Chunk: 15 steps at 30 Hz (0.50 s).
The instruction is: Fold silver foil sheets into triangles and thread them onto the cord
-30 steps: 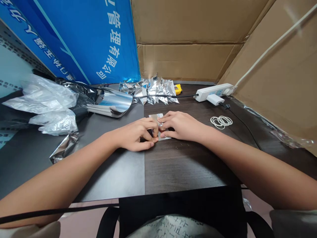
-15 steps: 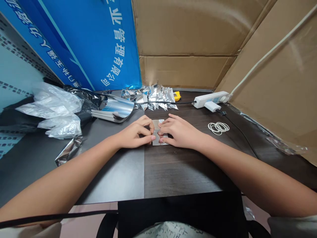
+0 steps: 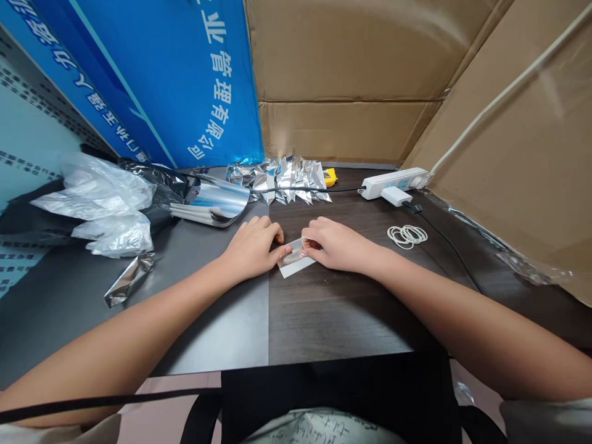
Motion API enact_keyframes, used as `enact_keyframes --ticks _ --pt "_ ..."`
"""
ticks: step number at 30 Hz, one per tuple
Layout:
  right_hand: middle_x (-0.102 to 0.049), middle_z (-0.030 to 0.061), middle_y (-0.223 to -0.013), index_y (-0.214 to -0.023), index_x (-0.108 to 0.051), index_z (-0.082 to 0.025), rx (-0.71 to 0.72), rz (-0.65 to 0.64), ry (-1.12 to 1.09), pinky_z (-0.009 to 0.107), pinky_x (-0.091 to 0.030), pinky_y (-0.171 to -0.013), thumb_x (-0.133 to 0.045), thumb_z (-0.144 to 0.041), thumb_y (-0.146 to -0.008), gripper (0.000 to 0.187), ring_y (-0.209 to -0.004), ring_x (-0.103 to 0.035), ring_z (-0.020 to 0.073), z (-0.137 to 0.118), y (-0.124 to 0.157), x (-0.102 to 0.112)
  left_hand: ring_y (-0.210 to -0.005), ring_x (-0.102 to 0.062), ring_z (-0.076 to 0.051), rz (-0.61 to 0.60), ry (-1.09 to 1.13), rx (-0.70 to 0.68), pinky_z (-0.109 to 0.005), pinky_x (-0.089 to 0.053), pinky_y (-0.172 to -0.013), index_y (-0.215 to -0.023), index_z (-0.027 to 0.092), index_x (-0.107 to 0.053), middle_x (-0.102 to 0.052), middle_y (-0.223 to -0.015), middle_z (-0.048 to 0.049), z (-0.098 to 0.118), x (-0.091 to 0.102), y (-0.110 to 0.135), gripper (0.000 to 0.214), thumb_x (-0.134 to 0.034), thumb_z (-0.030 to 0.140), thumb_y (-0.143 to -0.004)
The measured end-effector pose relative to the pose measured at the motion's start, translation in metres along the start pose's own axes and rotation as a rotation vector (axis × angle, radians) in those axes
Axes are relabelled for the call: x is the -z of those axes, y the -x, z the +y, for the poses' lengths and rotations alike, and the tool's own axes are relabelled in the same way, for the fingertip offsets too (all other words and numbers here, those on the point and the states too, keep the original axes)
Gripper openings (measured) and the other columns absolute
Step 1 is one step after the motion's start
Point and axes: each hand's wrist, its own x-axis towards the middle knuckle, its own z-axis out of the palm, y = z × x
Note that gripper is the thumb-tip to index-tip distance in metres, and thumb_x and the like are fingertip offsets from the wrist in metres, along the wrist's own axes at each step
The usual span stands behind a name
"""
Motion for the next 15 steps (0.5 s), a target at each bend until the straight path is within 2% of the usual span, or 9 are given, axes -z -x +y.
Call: enact_keyframes --ticks 2,5,7,10,15 --pt "-0.066 0.0062 -0.086 -0.082 -0.062 -0.016 0.007 -0.014 -0.08 0.027 -0.037 -0.07 -0.068 -0.021 -0.091 0.012 -0.082 -0.057 0.0186 0.0 0.0 -0.001 -0.089 -0.057 -0.026 -0.022 -0.024 0.048 -0.037 -0.043 -0.074 -0.09 0.02 -0.064 -0.062 -0.092 -0.007 0.003 0.001 0.001 0.024 -0.062 0.043 -0.092" --pt "-0.066 0.0017 -0.076 -0.082 -0.062 -0.017 -0.058 -0.062 -0.173 0.026 -0.035 -0.063 -0.07 -0.022 -0.089 0.012 -0.068 -0.056 0.015 -0.005 0.001 0.0 -0.09 -0.059 -0.026 -0.042 -0.022 0.072 -0.037 -0.044 -0.075 -0.09 0.019 -0.063 -0.063 -0.093 -0.0069 0.006 0.001 0.0 0.022 -0.062 0.041 -0.092" --pt "-0.067 0.0009 -0.076 -0.082 -0.063 -0.017 -0.087 -0.065 -0.2 0.025 -0.035 -0.062 -0.07 -0.021 -0.088 0.01 -0.067 -0.057 0.0141 -0.01 0.003 0.001 -0.092 -0.059 -0.027 -0.043 -0.016 0.078 -0.037 -0.044 -0.076 -0.089 0.02 -0.062 -0.063 -0.095 -0.007 0.008 0.002 0.0 0.02 -0.063 0.039 -0.092" --pt "-0.071 0.0019 -0.079 -0.08 -0.064 -0.018 -0.077 -0.059 -0.242 0.025 -0.038 -0.063 -0.072 -0.018 -0.085 0.009 -0.071 -0.062 0.0148 -0.016 0.004 0.002 -0.095 -0.058 -0.028 -0.058 -0.013 0.089 -0.038 -0.044 -0.078 -0.091 0.019 -0.06 -0.063 -0.098 -0.0076 0.011 0.005 0.0 0.015 -0.063 0.034 -0.093" --pt "-0.072 -0.0018 -0.064 -0.078 -0.059 -0.018 -0.133 -0.165 -0.514 0.023 -0.046 -0.063 -0.063 -0.011 -0.089 0.014 -0.06 -0.067 0.0122 -0.02 0.004 -0.001 -0.091 -0.058 -0.025 -0.111 0.098 0.064 -0.035 -0.041 -0.076 -0.098 0.019 -0.056 -0.064 -0.093 -0.0046 0.012 0.01 0.0 0.009 -0.062 0.022 -0.092"
